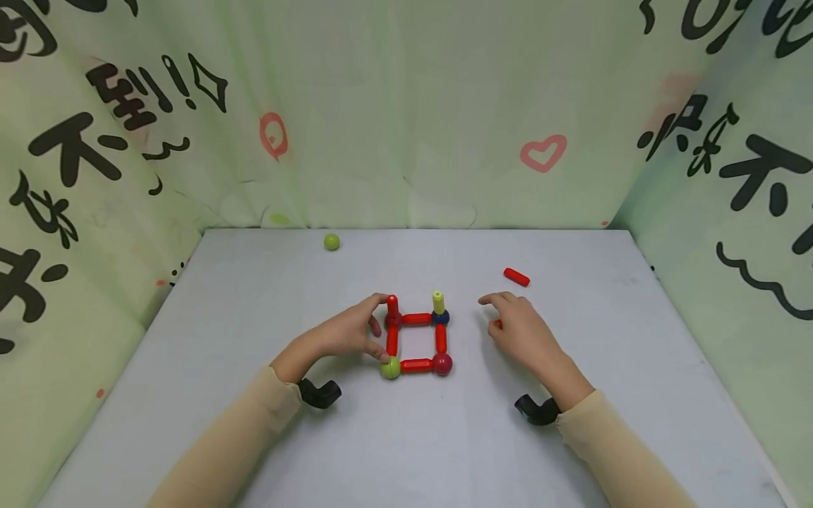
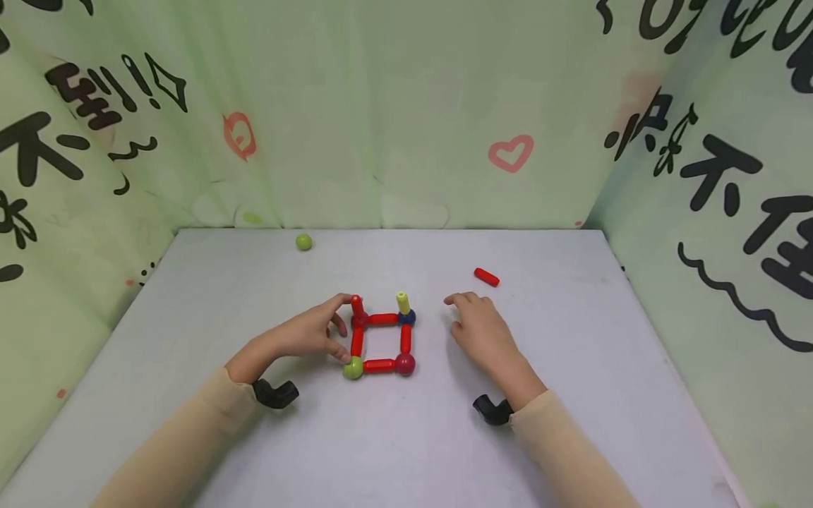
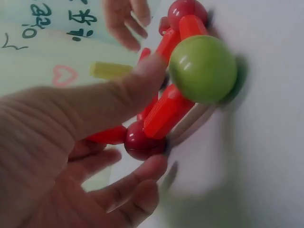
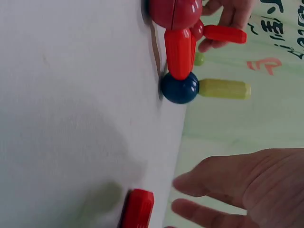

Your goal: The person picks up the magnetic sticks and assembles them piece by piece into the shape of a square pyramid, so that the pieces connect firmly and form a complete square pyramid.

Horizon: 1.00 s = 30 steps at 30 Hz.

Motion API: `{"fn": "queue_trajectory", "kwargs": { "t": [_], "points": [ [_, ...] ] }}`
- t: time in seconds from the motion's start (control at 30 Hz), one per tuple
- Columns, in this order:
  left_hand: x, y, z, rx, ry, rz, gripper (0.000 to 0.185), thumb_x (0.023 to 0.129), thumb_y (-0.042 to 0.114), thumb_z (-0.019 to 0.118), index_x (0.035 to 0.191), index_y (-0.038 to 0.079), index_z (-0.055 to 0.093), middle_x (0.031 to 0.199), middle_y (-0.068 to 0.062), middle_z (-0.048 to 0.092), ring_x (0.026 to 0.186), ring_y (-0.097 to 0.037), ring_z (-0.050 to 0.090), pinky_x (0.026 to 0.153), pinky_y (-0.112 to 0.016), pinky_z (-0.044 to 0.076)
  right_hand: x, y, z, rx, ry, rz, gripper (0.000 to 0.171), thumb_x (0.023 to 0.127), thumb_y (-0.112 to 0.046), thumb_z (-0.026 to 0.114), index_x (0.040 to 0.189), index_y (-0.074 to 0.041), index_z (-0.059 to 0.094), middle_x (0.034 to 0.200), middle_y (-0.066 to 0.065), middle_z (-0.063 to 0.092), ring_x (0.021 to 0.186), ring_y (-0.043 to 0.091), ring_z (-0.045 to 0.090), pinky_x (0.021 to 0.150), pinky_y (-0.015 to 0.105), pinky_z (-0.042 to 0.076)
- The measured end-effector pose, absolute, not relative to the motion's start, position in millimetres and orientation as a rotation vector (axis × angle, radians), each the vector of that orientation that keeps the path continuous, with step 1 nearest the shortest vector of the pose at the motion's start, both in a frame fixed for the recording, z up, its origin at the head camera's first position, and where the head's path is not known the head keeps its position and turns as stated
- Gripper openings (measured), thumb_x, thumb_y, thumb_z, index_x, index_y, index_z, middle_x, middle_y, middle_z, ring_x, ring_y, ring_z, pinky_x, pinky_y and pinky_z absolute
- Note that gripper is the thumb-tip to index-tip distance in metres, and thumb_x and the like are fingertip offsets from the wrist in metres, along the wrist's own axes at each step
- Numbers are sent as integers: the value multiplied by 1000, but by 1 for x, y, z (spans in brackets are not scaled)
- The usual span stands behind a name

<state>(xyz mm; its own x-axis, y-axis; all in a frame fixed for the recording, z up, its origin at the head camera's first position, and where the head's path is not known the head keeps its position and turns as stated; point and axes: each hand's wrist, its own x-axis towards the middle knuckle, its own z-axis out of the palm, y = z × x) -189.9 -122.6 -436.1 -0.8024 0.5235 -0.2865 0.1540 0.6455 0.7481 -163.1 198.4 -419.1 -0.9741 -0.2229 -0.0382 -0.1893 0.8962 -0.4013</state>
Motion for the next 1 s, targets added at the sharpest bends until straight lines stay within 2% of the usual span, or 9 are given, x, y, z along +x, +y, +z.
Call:
{"fn": "queue_trajectory", "kwargs": {
  "t": [0.13, 0.23, 0.33, 0.4, 0.47, 0.6, 0.8, 0.87, 1.0],
  "points": [
    [-191, -126, -436, 583, 2309, 1011, 110, 73, 19, 96, 159, 13, 26, 140, -10, 57, 107, -18, 63, 94, -37, 51, -163, 216, -417, -279, 2968, -484, 39, 93, -1, 65, 132, 0, 63, 137, 26, 59, 117, 46, 55, 92, 55, 54],
    [-191, -128, -438, 596, 2285, 1016, 110, 74, 15, 95, 159, 13, 25, 158, -11, 40, 108, -18, 63, 93, -35, 51, -165, 223, -421, -258, 2926, -464, 34, 92, -1, 65, 125, 3, 64, 121, 27, 62, 102, 41, 60, 85, 51, 55],
    [-190, -128, -440, 599, 2282, 1006, 110, 74, 13, 95, 159, 11, 24, 159, -11, 38, 106, -17, 62, 91, -33, 51, -169, 224, -425, -234, 2880, -515, 27, 91, -5, 67, 117, 4, 65, 102, 20, 64, 88, 31, 60, 78, 44, 54],
    [-190, -128, -441, 595, 2291, 1001, 111, 74, 13, 95, 159, 10, 24, 157, -11, 41, 105, -17, 61, 92, -33, 51, -171, 221, -427, -198, 2836, -638, 26, 92, -9, 67, 115, 3, 64, 99, 17, 65, 88, 29, 61, 77, 41, 54],
    [-189, -127, -442, 583, 2300, 995, 111, 74, 13, 95, 160, 10, 25, 150, -10, 48, 106, -17, 59, 91, -33, 52, -173, 215, -429, -158, 2787, -802, 27, 94, -15, 67, 116, 0, 63, 105, 16, 68, 95, 30, 65, 80, 39, 56],
    [-187, -124, -444, 564, 2320, 978, 109, 74, 13, 95, 159, 10, 27, 130, -8, 58, 107, -18, 57, 88, -32, 51, -175, 197, -432, -111, 2599, -1210, 35, 99, -23, 65, 126, -2, 59, 126, 17, 69, 117, 32, 66, 96, 42, 56],
    [-185, -124, -451, 582, 2332, 992, 108, 74, 16, 95, 158, 7, 29, 116, -6, 60, 104, -20, 55, 81, -32, 49, -172, 170, -442, -25, 2376, -1602, 37, 104, -23, 56, 135, -1, 52, 140, 16, 65, 124, 29, 61, 105, 38, 49],
    [-184, -124, -454, 590, 2332, 1007, 109, 74, 17, 95, 159, 7, 28, 114, -6, 60, 101, -20, 55, 80, -32, 48, -170, 161, -446, 12, 2297, -1761, 37, 107, -19, 51, 138, 1, 45, 150, 16, 57, 136, 30, 55, 113, 40, 46],
    [-183, -124, -457, 597, 2339, 1023, 114, 72, 19, 96, 160, 5, 24, 115, -6, 59, 100, -21, 53, 80, -32, 46, -165, 144, -452, 75, 2030, -2068, 41, 112, -15, 38, 146, 4, 27, 165, 16, 36, 155, 32, 31, 122, 45, 30]
  ]
}}
